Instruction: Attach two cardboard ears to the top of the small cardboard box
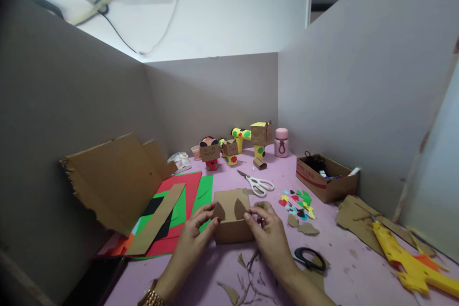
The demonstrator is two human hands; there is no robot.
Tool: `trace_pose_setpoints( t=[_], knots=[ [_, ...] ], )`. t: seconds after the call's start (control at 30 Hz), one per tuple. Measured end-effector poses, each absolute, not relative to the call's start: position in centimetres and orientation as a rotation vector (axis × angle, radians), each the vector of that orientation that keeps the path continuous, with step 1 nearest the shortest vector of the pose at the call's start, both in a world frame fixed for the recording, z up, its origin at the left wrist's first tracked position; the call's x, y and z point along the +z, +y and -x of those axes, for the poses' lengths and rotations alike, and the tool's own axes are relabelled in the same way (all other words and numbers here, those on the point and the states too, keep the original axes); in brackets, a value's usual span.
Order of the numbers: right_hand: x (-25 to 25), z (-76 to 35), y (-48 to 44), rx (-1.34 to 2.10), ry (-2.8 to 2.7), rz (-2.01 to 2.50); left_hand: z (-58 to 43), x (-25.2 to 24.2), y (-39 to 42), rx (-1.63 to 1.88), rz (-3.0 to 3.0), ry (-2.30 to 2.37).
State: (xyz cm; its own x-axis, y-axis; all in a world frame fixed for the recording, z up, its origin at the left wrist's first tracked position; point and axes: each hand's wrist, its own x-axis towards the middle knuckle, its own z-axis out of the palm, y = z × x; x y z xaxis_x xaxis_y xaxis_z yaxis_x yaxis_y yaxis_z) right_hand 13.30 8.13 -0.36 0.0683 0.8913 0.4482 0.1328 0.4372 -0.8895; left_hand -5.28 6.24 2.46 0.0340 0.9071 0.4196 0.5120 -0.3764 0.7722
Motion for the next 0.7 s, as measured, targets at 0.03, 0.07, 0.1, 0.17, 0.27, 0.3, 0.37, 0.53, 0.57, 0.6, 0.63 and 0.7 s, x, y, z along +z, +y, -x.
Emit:
trace_pose_setpoints(
  t=[0.03, 0.07, 0.1, 0.17, 0.27, 0.3, 0.37, 0.53, 0.57, 0.6, 0.63, 0.7],
  knots=[
    [-0.4, -13.3, 8.1, 0.739, -1.395, 0.98, 5.3, 2.4, 6.2, 1.294, -1.908, 1.437],
    [-0.4, -13.2, 8.0, 0.737, -1.39, 0.974, 5.3, 2.4, 6.2, 1.297, -1.909, 1.438],
    [-0.4, -13.2, 8.0, 0.735, -1.385, 0.97, 5.3, 2.3, 6.2, 1.301, -1.91, 1.439],
    [-0.5, -13.1, 8.0, 0.735, -1.377, 0.963, 5.2, 2.2, 6.1, 1.31, -1.909, 1.44],
    [-0.6, -13.0, 8.0, 0.751, -1.365, 0.949, 5.2, 2.1, 6.1, 1.332, -1.899, 1.443],
    [-0.7, -12.9, 7.9, 0.758, -1.359, 0.944, 5.2, 2.0, 6.1, 1.34, -1.895, 1.445],
    [-0.8, -12.9, 7.9, 0.776, -1.347, 0.935, 5.2, 1.8, 6.2, 1.352, -1.891, 1.447],
    [-1.0, -12.8, 7.9, 0.824, -1.314, 0.933, 5.2, 1.3, 6.3, 1.387, -1.872, 1.416],
    [-1.0, -12.7, 8.0, 0.836, -1.305, 0.936, 5.2, 1.2, 6.2, 1.393, -1.863, 1.412],
    [-1.1, -12.7, 8.0, 0.848, -1.297, 0.941, 5.2, 1.1, 6.2, 1.397, -1.853, 1.409],
    [-1.1, -12.7, 8.0, 0.863, -1.288, 0.945, 5.1, 1.1, 6.1, 1.401, -1.839, 1.406],
    [-1.2, -12.7, 8.0, 0.897, -1.266, 0.951, 4.9, 0.9, 5.9, 1.416, -1.801, 1.392]
  ],
)
